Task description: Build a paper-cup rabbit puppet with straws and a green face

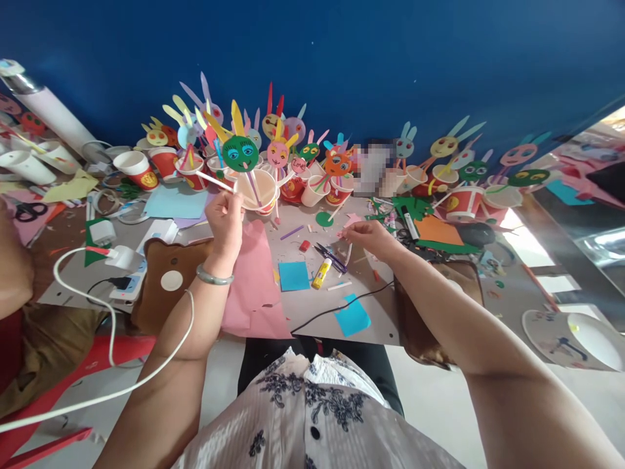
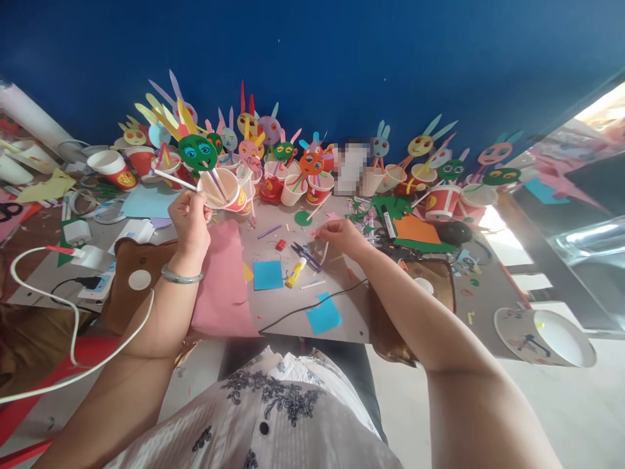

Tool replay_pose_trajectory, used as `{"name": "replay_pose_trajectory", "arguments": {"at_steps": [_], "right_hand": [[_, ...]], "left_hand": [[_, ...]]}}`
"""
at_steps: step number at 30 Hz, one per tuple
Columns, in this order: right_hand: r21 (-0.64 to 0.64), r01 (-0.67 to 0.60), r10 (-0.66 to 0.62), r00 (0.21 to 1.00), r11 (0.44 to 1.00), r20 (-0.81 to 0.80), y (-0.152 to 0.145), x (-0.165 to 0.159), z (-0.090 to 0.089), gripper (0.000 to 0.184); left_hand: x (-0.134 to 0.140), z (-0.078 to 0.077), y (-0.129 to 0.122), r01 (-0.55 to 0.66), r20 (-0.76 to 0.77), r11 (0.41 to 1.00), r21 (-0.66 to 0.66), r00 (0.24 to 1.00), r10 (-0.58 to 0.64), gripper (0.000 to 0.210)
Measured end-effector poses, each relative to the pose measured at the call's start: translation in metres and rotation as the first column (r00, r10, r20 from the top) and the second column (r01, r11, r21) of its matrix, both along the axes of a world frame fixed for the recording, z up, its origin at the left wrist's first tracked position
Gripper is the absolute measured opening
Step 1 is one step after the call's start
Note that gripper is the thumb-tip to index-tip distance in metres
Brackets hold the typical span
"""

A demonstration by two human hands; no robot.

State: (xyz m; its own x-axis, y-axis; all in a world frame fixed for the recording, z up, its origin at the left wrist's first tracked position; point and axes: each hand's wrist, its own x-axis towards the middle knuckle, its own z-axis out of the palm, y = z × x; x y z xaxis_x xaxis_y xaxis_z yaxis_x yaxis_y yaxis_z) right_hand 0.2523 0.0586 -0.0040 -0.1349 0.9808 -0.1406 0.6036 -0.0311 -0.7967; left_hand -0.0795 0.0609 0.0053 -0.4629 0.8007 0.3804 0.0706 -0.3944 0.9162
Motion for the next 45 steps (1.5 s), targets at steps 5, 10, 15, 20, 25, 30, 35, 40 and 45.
{"name": "replay_pose_trajectory", "arguments": {"at_steps": [5, 10, 15, 20, 25, 30, 35, 40, 45], "right_hand": [[-0.039, 0.018, -0.023, 0.993, 0.999, -0.114, -0.005, -0.005, 0.005, 0.036], [-0.016, -0.005, 0.0, 0.966, 1.0, -0.257, -0.01, -0.013, 0.001, 0.038], [0.001, -0.19, 0.184, 0.948, 0.982, -0.259, -0.032, -0.028, 0.004, 0.042], [0.155, -0.505, 0.502, 0.863, 0.849, 0.057, -0.069, -0.045, 0.005, 0.027], [0.198, -0.652, 0.545, 0.735, 0.732, 0.403, -0.084, -0.048, -0.01, 0.025], [0.141, -0.599, 0.433, 0.702, 0.788, 0.566, -0.074, -0.027, -0.018, 0.021], [0.248, -0.527, 0.293, 0.737, 0.813, 0.609, -0.067, -0.026, -0.012, 0.024], [0.4, -0.447, 0.252, 0.855, 0.8, 0.453, -0.067, -0.05, -0.007, 0.023], [0.357, 0.022, -0.034, 0.999, 0.934, 0.027, -0.058, -0.053, 0.001, 0.025]], "left_hand": [[0.003, 0.003, -0.003, 0.039, 0.082, 0.999, 0.02, 0.996, -0.04, 0.038], [0.006, 0.005, -0.006, 0.109, 0.059, 0.994, -0.026, 0.993, -0.107, 0.039], [0.009, 0.001, -0.006, 0.148, -0.037, 0.987, -0.065, 0.988, -0.151, 0.039], [0.014, -0.001, -0.012, 0.198, -0.121, 0.978, -0.064, 0.971, -0.205, 0.04], [0.019, 0.007, -0.02, 0.262, -0.196, 0.956, -0.131, 0.939, -0.284, 0.039], [0.02, 0.007, -0.02, 0.278, -0.206, 0.941, -0.193, 0.926, -0.316, 0.035], [0.019, 0.005, -0.02, 0.258, -0.321, 0.941, -0.217, 0.892, -0.318, 0.034], [0.02, 0.004, -0.019, 0.245, -0.408, 0.938, -0.246, 0.852, -0.329, 0.033], [0.021, 0.002, -0.019, 0.222, -0.485, 0.941, -0.255, 0.813, -0.323, 0.035]]}}
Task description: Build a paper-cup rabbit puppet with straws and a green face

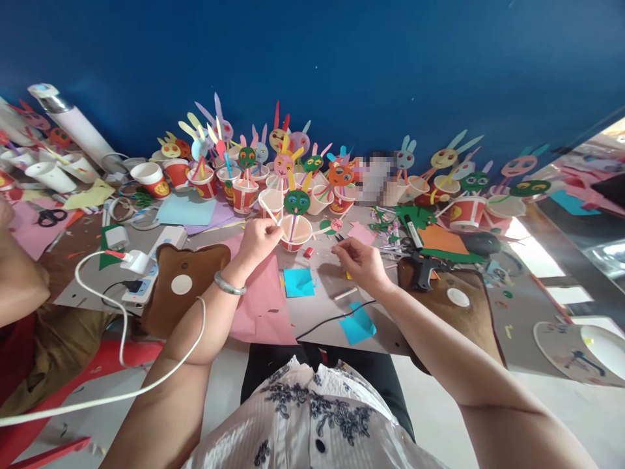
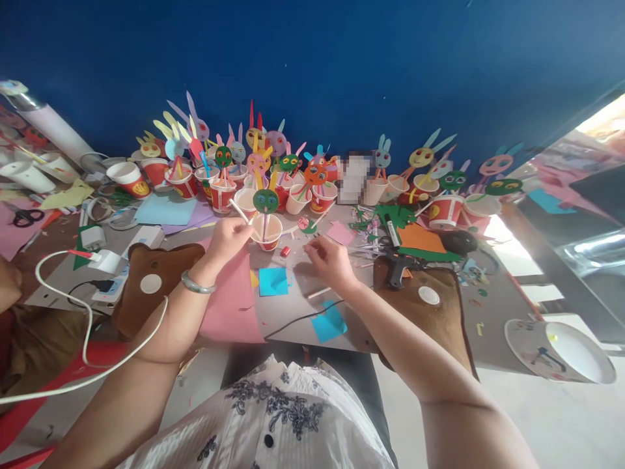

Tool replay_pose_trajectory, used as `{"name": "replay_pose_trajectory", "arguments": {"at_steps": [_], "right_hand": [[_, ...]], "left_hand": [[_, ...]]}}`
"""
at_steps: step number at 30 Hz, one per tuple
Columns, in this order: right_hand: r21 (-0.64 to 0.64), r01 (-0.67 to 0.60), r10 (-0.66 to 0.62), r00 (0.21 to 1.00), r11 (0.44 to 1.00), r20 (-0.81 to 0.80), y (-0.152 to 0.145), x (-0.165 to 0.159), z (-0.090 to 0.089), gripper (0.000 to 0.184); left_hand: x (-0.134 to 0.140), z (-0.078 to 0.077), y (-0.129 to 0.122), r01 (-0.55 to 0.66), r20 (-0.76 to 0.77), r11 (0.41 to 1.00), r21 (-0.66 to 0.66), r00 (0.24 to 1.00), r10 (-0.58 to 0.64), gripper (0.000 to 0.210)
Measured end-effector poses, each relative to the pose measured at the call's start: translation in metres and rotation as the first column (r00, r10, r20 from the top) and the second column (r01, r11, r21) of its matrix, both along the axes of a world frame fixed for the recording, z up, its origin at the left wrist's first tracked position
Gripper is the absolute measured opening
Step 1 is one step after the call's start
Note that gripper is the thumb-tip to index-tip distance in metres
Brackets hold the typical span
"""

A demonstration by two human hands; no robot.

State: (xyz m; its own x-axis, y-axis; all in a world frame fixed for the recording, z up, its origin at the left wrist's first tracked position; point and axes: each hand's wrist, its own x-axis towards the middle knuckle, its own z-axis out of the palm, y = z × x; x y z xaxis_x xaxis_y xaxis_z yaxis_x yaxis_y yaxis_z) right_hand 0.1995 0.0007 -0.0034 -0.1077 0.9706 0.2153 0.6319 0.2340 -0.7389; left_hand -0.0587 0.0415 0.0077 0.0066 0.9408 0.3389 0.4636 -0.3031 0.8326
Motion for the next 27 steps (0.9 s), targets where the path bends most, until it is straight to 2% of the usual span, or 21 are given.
{"name": "replay_pose_trajectory", "arguments": {"at_steps": [4, 7, 10, 12, 14, 17, 22, 27], "right_hand": [[-0.052, 0.105, -0.116, 0.93, 0.993, -0.348, 0.006, 0.002, 0.012, 0.03], [0.052, 0.218, -0.174, 0.88, 0.975, -0.443, 0.009, 0.0, 0.021, 0.025], [0.252, 0.276, -0.185, 0.925, 0.928, -0.333, 0.009, -0.004, 0.028, 0.019], [0.367, 0.221, -0.168, 0.971, 0.904, -0.169, 0.009, -0.008, 0.032, 0.018], [0.4, 0.14, -0.136, 0.99, 0.906, -0.038, 0.009, -0.013, 0.033, 0.016], [0.35, 0.109, -0.11, 0.994, 0.93, -0.016, 0.012, -0.017, 0.032, 0.013], [0.195, 0.162, -0.12, 0.97, 0.967, -0.21, 0.021, -0.018, 0.025, 0.011], [0.105, 0.17, -0.125, 0.93, 0.98, -0.345, 0.024, -0.015, 0.023, 0.013]], "left_hand": [[0.001, -0.003, -0.001, 0.001, -0.059, 1.0, 0.003, 0.998, -0.001, 0.039], [0.001, -0.004, -0.001, 0.014, -0.078, 1.0, -0.015, 0.997, -0.015, 0.04], [0.001, -0.005, -0.001, 0.021, -0.071, 0.998, -0.063, 0.997, -0.026, 0.035], [0.002, -0.005, -0.001, 0.018, -0.067, 0.995, -0.095, 0.997, -0.024, 0.034], [0.002, -0.005, -0.002, 0.012, -0.07, 0.995, -0.099, 0.997, -0.019, 0.035], [0.003, -0.005, -0.003, 0.024, -0.074, 0.997, -0.077, 0.997, -0.029, 0.037], [0.003, -0.004, -0.003, 0.024, -0.113, 0.998, -0.053, 0.993, -0.03, 0.04], [0.003, -0.005, -0.002, 0.04, -0.119, 0.998, -0.051, 0.992, -0.045, 0.041]]}}
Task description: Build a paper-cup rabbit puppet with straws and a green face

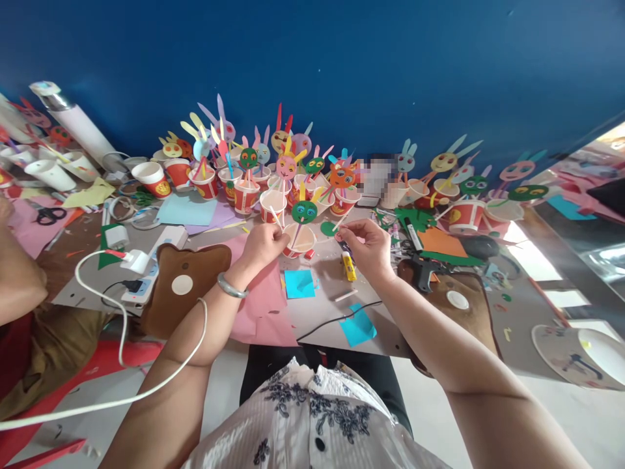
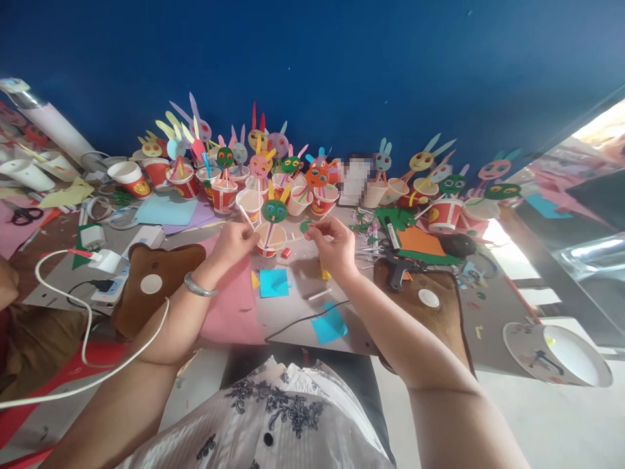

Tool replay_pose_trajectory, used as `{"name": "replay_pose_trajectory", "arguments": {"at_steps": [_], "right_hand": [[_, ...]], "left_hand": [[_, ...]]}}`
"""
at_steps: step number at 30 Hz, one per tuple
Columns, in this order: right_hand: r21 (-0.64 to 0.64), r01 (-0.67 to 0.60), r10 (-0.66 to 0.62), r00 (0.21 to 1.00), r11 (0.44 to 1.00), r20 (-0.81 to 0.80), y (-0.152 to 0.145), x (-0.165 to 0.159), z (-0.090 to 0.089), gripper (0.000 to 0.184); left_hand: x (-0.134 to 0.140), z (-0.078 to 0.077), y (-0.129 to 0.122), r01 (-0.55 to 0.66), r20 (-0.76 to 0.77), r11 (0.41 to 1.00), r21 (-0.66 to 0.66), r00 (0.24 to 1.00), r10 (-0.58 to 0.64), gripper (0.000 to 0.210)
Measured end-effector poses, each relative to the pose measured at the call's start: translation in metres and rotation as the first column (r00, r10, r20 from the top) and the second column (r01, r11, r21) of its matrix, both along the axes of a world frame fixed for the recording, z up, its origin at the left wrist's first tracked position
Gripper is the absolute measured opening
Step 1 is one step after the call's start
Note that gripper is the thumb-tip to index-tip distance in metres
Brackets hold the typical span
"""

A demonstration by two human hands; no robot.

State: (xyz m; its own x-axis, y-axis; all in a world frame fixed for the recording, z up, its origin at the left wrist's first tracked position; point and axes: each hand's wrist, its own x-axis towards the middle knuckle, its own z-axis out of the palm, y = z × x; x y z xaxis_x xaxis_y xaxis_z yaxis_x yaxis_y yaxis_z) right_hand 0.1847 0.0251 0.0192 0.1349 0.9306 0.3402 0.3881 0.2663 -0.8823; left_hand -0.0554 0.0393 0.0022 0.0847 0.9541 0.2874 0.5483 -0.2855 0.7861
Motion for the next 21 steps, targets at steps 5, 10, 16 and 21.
{"name": "replay_pose_trajectory", "arguments": {"at_steps": [5, 10, 16, 21], "right_hand": [[-0.02, -0.001, -0.001, 0.998, 1.0, -0.063, -0.001, 0.002, -0.002, 0.016], [-0.004, -0.02, 0.019, 0.993, 1.0, -0.117, -0.001, 0.004, -0.007, 0.018], [0.083, 0.058, -0.035, 0.966, 0.995, -0.254, 0.004, 0.015, -0.014, 0.022], [0.045, -0.002, 0.007, 0.992, 0.999, -0.126, 0.0, 0.028, -0.027, 0.021]], "left_hand": [[-0.001, -0.002, 0.002, 0.024, 0.009, 0.999, -0.043, 1.0, -0.023, 0.036], [0.001, 0.003, 0.001, 0.023, 0.031, 0.992, -0.121, 0.999, -0.02, 0.031], [-0.003, 0.009, 0.0, -0.044, -0.045, 0.998, -0.032, 0.998, 0.043, 0.039], [-0.007, 0.012, 0.001, -0.091, -0.066, 0.995, 0.027, 0.993, 0.093, 0.042]]}}
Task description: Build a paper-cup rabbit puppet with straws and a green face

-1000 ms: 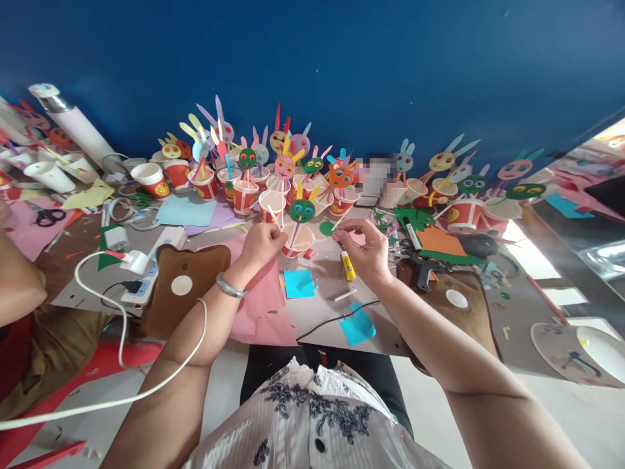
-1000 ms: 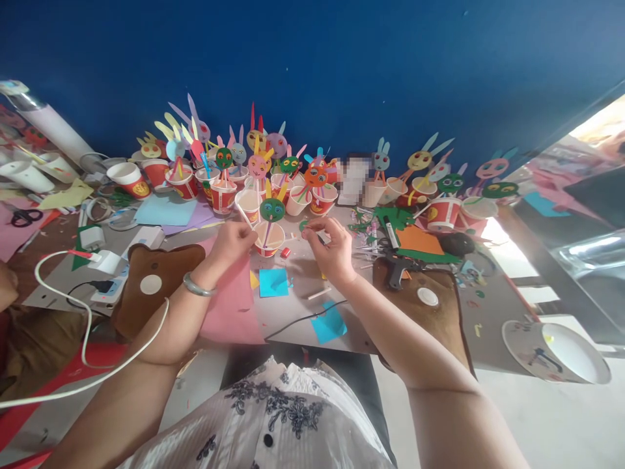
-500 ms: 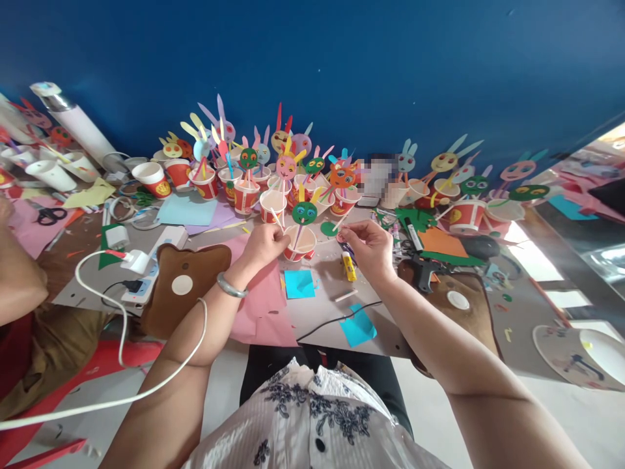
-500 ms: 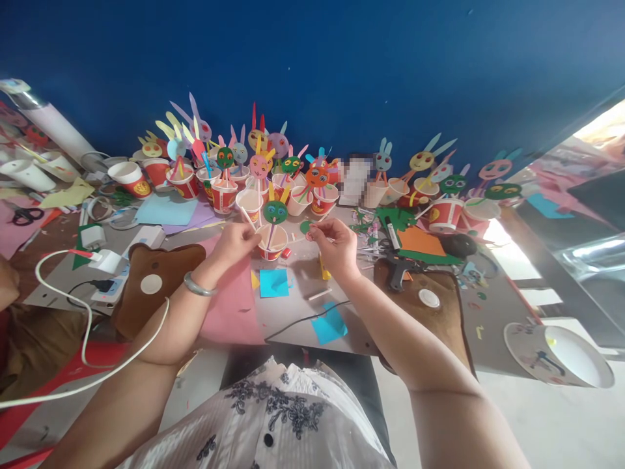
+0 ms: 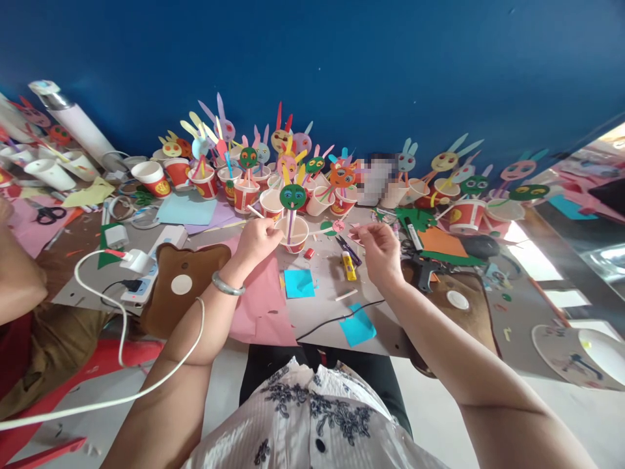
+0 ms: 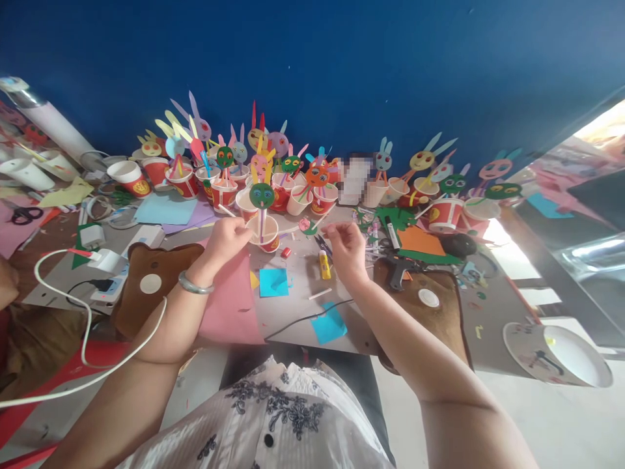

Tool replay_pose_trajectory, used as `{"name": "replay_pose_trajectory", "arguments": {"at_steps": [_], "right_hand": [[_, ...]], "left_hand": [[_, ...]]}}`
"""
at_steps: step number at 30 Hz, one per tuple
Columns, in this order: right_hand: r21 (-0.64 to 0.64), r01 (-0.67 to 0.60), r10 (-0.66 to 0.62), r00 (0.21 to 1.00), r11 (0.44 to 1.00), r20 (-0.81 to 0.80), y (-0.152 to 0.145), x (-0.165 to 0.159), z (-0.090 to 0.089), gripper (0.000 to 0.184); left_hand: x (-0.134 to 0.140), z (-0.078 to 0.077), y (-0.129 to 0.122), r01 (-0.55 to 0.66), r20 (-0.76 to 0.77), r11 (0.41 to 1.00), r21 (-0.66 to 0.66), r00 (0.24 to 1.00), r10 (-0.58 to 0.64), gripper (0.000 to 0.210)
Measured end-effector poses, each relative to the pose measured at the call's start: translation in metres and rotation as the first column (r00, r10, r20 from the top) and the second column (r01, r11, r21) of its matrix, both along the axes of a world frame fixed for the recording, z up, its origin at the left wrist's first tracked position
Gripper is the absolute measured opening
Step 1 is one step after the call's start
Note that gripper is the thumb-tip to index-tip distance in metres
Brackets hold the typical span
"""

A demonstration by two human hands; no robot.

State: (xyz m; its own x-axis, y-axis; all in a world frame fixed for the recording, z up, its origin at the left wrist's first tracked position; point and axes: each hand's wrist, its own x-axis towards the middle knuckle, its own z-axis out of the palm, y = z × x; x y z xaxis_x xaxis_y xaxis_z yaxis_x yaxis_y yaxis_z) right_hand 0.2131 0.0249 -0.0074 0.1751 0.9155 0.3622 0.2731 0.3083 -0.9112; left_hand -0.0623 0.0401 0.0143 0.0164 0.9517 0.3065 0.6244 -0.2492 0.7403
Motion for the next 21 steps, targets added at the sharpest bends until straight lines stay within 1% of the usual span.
{"name": "replay_pose_trajectory", "arguments": {"at_steps": [1, 2, 3, 4, 5, 7, 8, 9, 10, 12, 14, 16, 17, 19, 21], "right_hand": [[-0.011, -0.067, 0.068, 0.992, 0.998, 0.105, -0.003, 0.0, -0.003, 0.019], [-0.02, -0.159, 0.16, 0.959, 0.987, 0.235, -0.006, -0.002, -0.005, 0.017], [-0.029, -0.269, 0.26, 0.889, 0.963, 0.378, -0.01, -0.004, -0.007, 0.015], [-0.043, -0.378, 0.344, 0.784, 0.925, 0.517, -0.013, -0.008, -0.009, 0.014], [-0.056, -0.47, 0.393, 0.662, 0.881, 0.638, -0.015, -0.013, -0.011, 0.015], [-0.076, -0.588, 0.395, 0.437, 0.805, 0.808, -0.016, -0.021, -0.015, 0.017], [-0.084, -0.612, 0.368, 0.355, 0.786, 0.86, -0.014, -0.024, -0.017, 0.018], [-0.095, -0.62, 0.34, 0.291, 0.779, 0.894, -0.012, -0.025, -0.02, 0.019], [-0.107, -0.615, 0.317, 0.243, 0.781, 0.917, -0.009, -0.025, -0.022, 0.02], [-0.12, -0.574, 0.276, 0.191, 0.81, 0.942, -0.003, -0.02, -0.026, 0.018], [-0.105, -0.502, 0.224, 0.183, 0.859, 0.957, 0.002, -0.01, -0.027, 0.016], [-0.062, -0.438, 0.161, 0.191, 0.897, 0.968, 0.002, 0.0, -0.026, 0.014], [-0.04, -0.424, 0.135, 0.198, 0.905, 0.971, 0.0, 0.004, -0.024, 0.014], [-0.016, -0.44, 0.124, 0.218, 0.898, 0.968, -0.011, 0.008, -0.019, 0.016], [-0.029, -0.485, 0.169, 0.248, 0.874, 0.954, -0.027, 0.008, -0.013, 0.017]], "left_hand": [[0.0, 0.0, 0.0, -0.007, -0.009, 1.0, 0.003, 1.0, 0.007, 0.042], [0.0, 0.0, 0.0, -0.014, -0.015, 1.0, 0.007, 1.0, 0.015, 0.042], [0.0, 0.0, 0.0, -0.02, -0.02, 1.0, 0.012, 1.0, 0.021, 0.042], [0.0, 0.0, 0.0, -0.026, -0.021, 1.0, 0.016, 0.999, 0.026, 0.041], [0.0, -0.001, 0.0, -0.027, -0.019, 0.999, 0.018, 0.999, 0.027, 0.04], [-0.001, -0.002, 0.001, -0.022, -0.01, 1.0, 0.018, 1.0, 0.022, 0.039], [-0.001, -0.002, 0.0, -0.017, -0.005, 1.0, 0.015, 1.0, 0.017, 0.038], [-0.001, -0.003, 0.0, -0.014, -0.002, 1.0, 0.011, 1.0, 0.014, 0.038], [0.0, -0.003, 0.0, -0.012, 0.001, 1.0, 0.007, 1.0, 0.012, 0.038], [0.001, -0.003, -0.001, 0.0, 0.004, 1.0, 0.003, 1.0, 0.0, 0.038], [0.004, -0.004, -0.002, 0.027, 0.005, 1.0, -0.001, 1.0, -0.027, 0.039], [0.009, -0.006, -0.003, 0.06, 0.01, 0.998, -0.011, 0.998, -0.06, 0.038], [0.011, -0.007, -0.004, 0.07, 0.014, 0.997, -0.021, 0.997, -0.07, 0.038], [0.016, -0.01, -0.006, 0.087, 0.024, 0.995, -0.043, 0.996, -0.086, 0.039], [0.022, -0.014, -0.008, 0.108, 0.03, 0.993, -0.056, 0.994, -0.107, 0.039]]}}
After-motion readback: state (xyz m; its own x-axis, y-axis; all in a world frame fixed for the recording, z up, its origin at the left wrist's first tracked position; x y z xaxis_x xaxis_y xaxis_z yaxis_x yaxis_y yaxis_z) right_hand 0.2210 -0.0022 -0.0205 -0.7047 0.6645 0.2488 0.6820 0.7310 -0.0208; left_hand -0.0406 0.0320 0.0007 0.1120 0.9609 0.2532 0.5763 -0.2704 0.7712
